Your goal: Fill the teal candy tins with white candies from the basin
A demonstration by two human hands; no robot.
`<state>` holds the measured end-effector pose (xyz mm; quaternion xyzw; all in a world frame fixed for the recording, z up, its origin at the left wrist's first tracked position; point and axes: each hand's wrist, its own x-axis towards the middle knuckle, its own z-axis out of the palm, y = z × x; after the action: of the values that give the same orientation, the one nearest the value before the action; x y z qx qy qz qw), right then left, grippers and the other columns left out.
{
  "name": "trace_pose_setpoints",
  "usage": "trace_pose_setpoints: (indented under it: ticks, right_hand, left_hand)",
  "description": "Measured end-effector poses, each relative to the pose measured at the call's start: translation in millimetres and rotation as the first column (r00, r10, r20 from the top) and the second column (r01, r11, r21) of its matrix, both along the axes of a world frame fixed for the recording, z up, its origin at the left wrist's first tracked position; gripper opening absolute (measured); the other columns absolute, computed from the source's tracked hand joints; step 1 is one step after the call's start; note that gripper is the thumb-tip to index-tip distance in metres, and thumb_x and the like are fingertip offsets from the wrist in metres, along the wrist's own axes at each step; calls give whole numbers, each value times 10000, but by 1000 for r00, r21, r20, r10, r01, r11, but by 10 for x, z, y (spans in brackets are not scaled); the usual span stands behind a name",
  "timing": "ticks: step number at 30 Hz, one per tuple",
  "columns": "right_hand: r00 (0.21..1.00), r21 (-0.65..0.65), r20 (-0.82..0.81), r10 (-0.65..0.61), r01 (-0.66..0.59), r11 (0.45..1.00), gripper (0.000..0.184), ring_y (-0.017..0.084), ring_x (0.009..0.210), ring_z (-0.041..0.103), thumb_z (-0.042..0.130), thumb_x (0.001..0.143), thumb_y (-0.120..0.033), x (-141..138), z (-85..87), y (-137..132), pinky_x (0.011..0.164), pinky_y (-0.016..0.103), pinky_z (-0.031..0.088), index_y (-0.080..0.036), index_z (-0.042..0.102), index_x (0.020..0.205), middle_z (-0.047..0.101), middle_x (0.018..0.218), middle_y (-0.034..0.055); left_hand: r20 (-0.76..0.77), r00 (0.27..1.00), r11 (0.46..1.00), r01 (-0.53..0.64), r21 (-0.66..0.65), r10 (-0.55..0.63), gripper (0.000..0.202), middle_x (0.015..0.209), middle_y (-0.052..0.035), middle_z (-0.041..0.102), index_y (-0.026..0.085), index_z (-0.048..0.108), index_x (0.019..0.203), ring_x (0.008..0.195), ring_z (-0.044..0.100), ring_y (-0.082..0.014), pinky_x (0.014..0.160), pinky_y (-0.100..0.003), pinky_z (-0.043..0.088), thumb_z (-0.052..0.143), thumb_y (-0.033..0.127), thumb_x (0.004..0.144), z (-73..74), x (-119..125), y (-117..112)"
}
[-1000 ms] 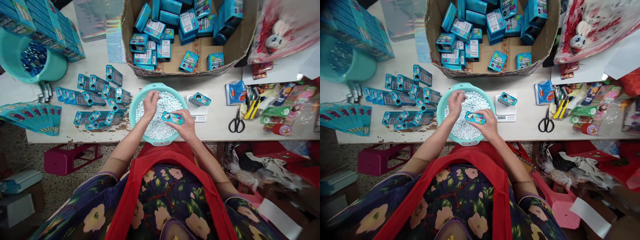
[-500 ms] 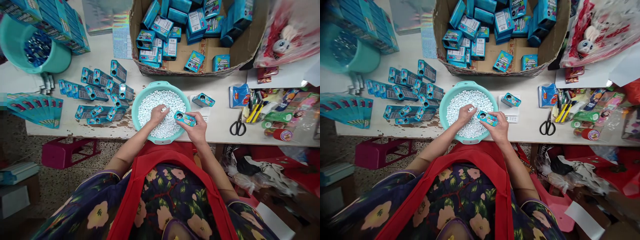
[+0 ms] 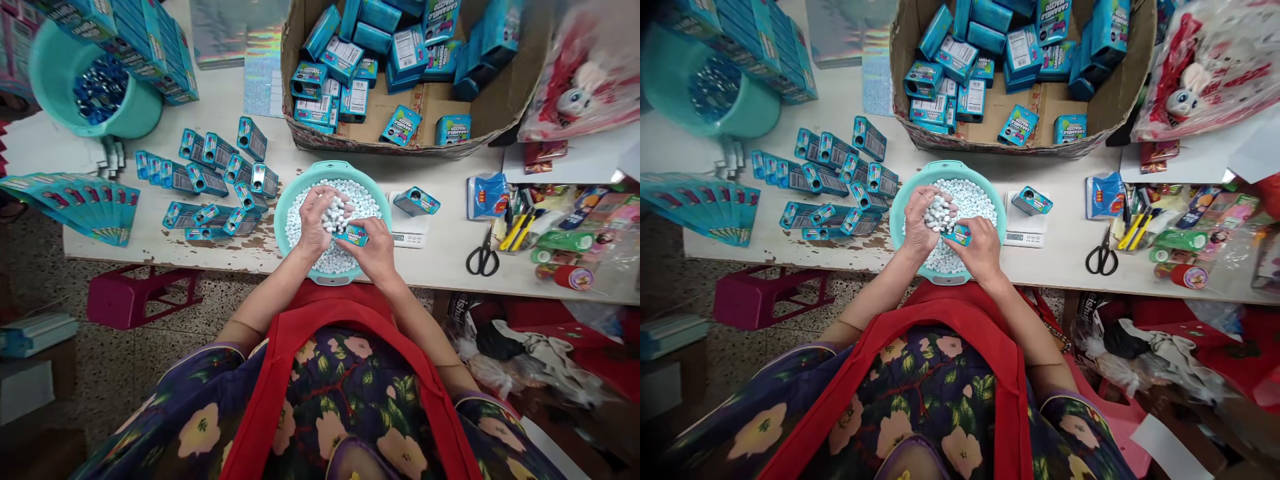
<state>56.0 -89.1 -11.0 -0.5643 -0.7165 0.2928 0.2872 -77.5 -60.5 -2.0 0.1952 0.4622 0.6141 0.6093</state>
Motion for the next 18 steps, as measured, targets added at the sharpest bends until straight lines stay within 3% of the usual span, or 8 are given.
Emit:
trace_pose_setpoints:
  ticks: [4,8,18]
  right_hand:
    - [1000,11,-25,-5,5,1000,303,263,917,599,780,751,-404,-6,60,21,827,405,465,-248,645,973,670,924,40]
    - [999,-4,-45,-15,15,1000,287,254,905,598,778,748,-395,-16,66,26,821,397,470,-250,644,956,664,917,34]
    - [996,-17,-80,-50,49,999,274,250,913,607,779,740,-373,-3,163,51,818,393,473,-249,647,945,662,907,28]
  left_hand:
    - [-46,998,997,-27,72,31,301,698,18,603,193,481,723,661,664,-132,630,-265,544,692,403,770,53,16,11]
    - [-60,997,994,-36,99,42,267,641,47,568,206,507,778,610,640,-109,613,-242,530,697,393,781,116,37,40]
    - [-176,984,999,-38,-19,34,390,613,28,532,193,499,676,519,545,-78,488,-206,454,679,515,800,184,86,124]
